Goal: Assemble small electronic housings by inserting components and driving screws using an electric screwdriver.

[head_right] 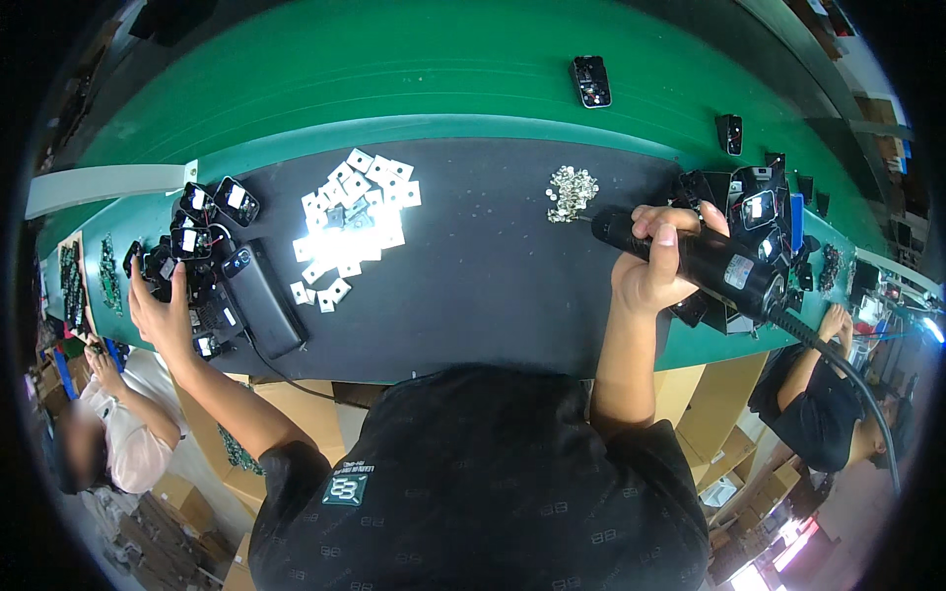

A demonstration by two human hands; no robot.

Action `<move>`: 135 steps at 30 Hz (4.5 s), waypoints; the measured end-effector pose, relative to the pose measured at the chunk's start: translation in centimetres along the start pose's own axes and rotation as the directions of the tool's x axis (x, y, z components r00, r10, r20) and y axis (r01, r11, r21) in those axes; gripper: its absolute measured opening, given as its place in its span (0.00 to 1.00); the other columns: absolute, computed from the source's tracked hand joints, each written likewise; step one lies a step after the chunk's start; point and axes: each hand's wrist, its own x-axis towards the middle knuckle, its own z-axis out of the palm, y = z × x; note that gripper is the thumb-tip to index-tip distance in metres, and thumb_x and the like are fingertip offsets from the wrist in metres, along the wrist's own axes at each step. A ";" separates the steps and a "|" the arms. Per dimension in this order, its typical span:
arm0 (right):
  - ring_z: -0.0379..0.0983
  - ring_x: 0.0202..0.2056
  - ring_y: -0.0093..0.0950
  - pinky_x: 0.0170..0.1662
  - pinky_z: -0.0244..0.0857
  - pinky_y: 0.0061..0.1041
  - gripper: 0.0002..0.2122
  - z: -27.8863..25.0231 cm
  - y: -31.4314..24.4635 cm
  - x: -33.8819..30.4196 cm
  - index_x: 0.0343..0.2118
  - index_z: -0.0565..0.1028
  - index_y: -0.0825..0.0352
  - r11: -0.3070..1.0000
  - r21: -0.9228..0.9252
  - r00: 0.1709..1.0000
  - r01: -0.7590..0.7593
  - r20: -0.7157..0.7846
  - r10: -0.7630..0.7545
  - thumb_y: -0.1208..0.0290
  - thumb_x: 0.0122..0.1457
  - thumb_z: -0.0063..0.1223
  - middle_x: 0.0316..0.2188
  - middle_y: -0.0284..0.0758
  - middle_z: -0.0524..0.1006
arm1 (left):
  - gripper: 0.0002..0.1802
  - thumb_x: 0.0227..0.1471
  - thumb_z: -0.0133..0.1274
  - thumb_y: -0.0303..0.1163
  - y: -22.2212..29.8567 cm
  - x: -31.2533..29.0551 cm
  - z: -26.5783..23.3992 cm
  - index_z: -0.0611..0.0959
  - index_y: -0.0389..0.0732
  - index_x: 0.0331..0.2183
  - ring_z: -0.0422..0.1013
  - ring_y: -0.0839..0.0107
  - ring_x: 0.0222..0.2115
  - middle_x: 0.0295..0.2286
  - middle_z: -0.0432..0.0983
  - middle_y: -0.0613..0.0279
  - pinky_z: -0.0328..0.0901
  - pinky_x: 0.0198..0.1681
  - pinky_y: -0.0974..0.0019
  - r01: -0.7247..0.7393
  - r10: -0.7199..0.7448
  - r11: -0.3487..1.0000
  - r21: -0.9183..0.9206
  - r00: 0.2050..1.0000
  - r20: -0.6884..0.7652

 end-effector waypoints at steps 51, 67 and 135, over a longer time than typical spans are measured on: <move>0.63 0.20 0.23 0.28 0.60 0.26 0.20 -0.4 -4.3 -3.5 0.43 0.61 0.62 0.871 0.275 0.914 -0.406 0.114 0.390 0.76 0.46 0.53 0.21 0.30 0.66 | 0.08 0.43 0.58 0.29 36.5 -5.6 3.5 0.80 0.38 0.29 0.72 0.64 0.25 0.25 0.77 0.60 0.66 0.29 0.66 -0.435 0.724 0.132 -0.891 0.656 -0.213; 0.65 0.21 0.23 0.31 0.63 0.26 0.19 -0.5 -5.4 -5.5 0.41 0.59 0.63 0.736 0.419 0.847 -0.531 0.279 0.452 0.80 0.47 0.54 0.21 0.32 0.66 | 0.07 0.39 0.55 0.33 43.4 -3.2 8.6 0.82 0.41 0.23 0.71 0.60 0.36 0.35 0.77 0.59 0.58 0.44 0.61 -0.492 0.786 0.374 -0.786 0.619 -0.013; 0.62 0.22 0.20 0.33 0.57 0.24 0.20 1.2 -4.9 -2.5 0.45 0.61 0.59 0.772 0.480 0.908 -0.417 0.250 0.336 0.72 0.49 0.51 0.21 0.27 0.64 | 0.58 0.25 0.70 0.37 24.0 -13.5 0.5 0.56 0.35 0.56 0.61 0.52 0.48 0.49 0.62 0.49 0.57 0.51 0.54 -0.365 0.826 0.265 -0.893 0.563 0.015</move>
